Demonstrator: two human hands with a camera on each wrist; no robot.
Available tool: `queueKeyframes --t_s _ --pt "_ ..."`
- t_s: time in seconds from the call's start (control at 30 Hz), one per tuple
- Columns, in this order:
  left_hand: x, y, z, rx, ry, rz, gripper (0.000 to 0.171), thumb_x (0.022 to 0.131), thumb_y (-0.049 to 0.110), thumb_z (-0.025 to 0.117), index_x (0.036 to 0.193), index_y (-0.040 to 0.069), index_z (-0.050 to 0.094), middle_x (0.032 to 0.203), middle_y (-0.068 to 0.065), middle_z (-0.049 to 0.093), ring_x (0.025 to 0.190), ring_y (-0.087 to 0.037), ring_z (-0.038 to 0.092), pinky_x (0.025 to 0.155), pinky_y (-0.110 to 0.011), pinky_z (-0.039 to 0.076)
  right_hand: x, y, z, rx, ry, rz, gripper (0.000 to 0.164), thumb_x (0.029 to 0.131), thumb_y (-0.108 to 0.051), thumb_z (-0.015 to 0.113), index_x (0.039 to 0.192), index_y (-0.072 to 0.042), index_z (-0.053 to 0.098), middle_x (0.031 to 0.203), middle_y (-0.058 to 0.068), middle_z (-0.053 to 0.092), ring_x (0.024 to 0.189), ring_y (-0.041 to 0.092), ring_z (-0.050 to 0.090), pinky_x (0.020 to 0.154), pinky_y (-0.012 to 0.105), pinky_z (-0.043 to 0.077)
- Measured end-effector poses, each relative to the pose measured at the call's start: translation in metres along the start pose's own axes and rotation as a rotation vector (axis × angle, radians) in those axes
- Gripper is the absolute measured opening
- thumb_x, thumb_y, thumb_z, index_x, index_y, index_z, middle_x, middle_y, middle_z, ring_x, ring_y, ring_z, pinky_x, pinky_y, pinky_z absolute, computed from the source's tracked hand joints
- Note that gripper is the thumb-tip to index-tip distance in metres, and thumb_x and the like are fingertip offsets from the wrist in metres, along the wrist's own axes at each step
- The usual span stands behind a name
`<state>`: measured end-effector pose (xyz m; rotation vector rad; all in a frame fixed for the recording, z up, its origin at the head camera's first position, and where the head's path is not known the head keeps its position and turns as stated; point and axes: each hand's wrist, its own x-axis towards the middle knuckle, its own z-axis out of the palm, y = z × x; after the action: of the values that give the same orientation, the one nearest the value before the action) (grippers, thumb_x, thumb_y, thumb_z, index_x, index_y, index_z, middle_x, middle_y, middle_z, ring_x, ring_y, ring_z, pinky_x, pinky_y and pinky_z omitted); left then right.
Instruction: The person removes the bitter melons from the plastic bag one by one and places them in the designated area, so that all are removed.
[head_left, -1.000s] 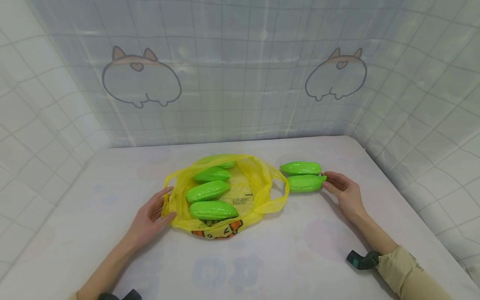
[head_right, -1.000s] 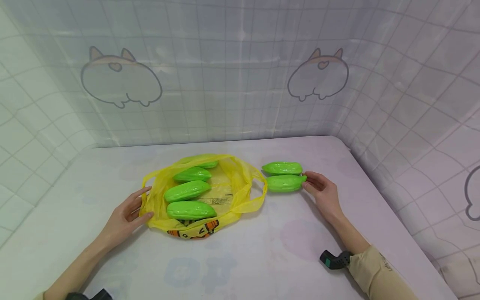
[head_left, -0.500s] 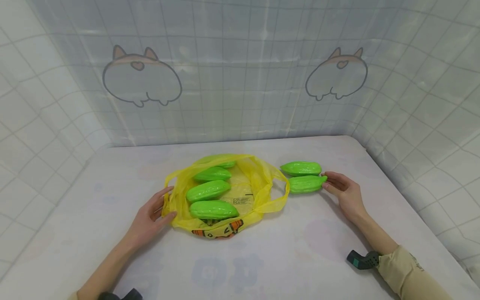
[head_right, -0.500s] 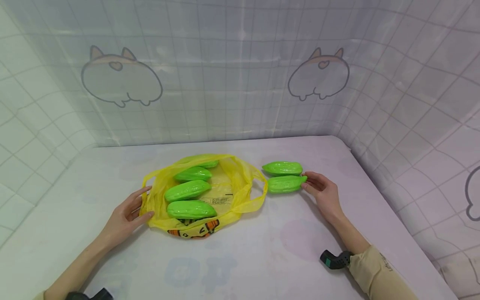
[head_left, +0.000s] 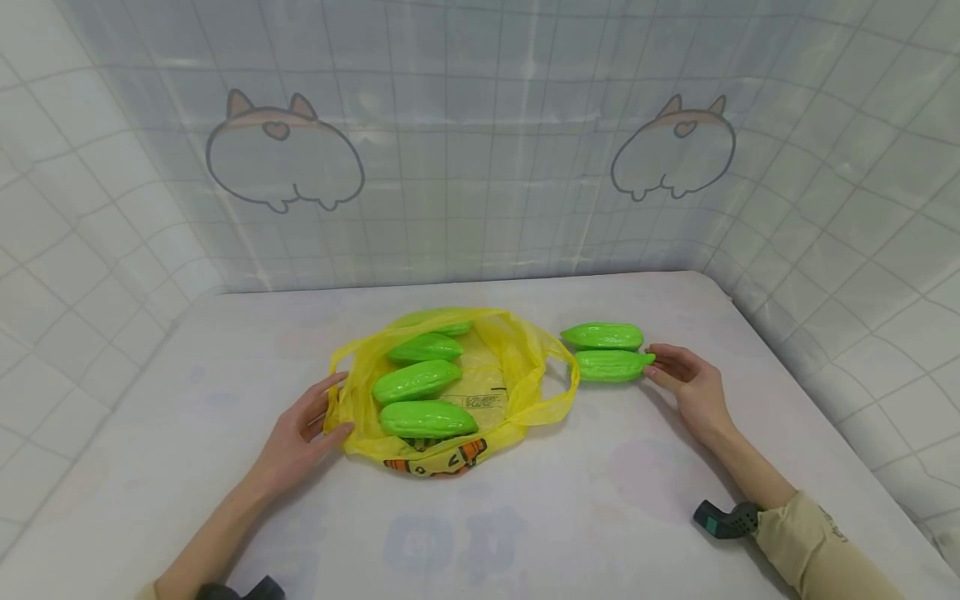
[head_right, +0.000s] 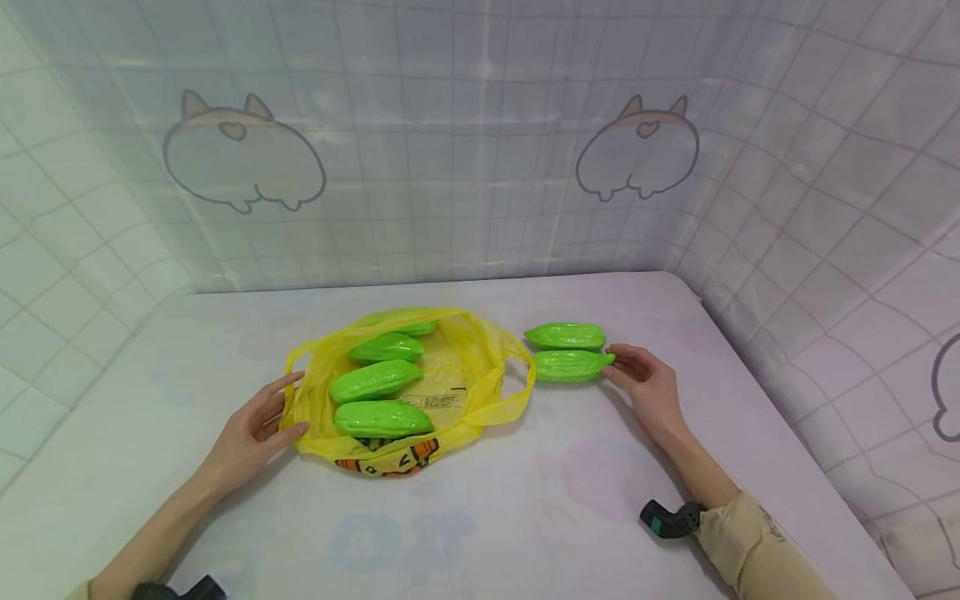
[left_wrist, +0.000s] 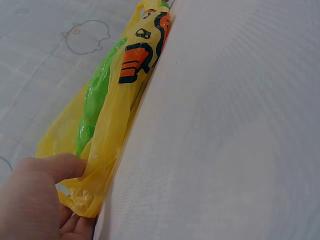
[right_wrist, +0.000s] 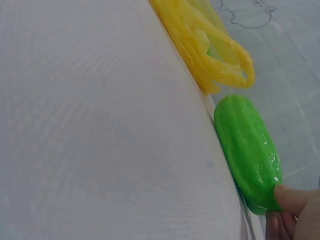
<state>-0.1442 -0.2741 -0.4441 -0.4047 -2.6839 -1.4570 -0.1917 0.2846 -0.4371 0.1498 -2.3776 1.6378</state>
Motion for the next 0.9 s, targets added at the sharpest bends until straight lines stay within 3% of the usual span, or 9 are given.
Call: queueKeyframes --t_s 0.57,0.9 --pt "0.0000 -0.0012 -0.0002 0.009 0.001 -0.012 0.068 0.096 0.021 0.068 0.155 0.028 0.035 0.160 -0.016 0.032 0.142 -0.046 0.036 0.096 0.000 0.034 0.0000 -0.0024 0.0005 0.026 0.009 0.008 0.047 0.093 -0.017 0.072 0.132 0.004 0.057 0.120 -0.007 0.065 0.103 -0.002 0.062 0.087 0.009 0.051" --pt "0.0003 -0.0024 0.0010 0.008 0.002 -0.009 0.068 0.097 0.021 0.068 0.156 0.028 0.034 0.160 -0.017 0.033 0.141 -0.045 0.038 0.096 0.000 0.034 -0.0005 -0.0031 -0.0005 0.115 0.071 -0.022 0.045 0.091 -0.009 0.073 0.130 0.008 0.057 0.120 0.003 0.068 0.103 0.003 0.064 0.088 0.009 0.051"
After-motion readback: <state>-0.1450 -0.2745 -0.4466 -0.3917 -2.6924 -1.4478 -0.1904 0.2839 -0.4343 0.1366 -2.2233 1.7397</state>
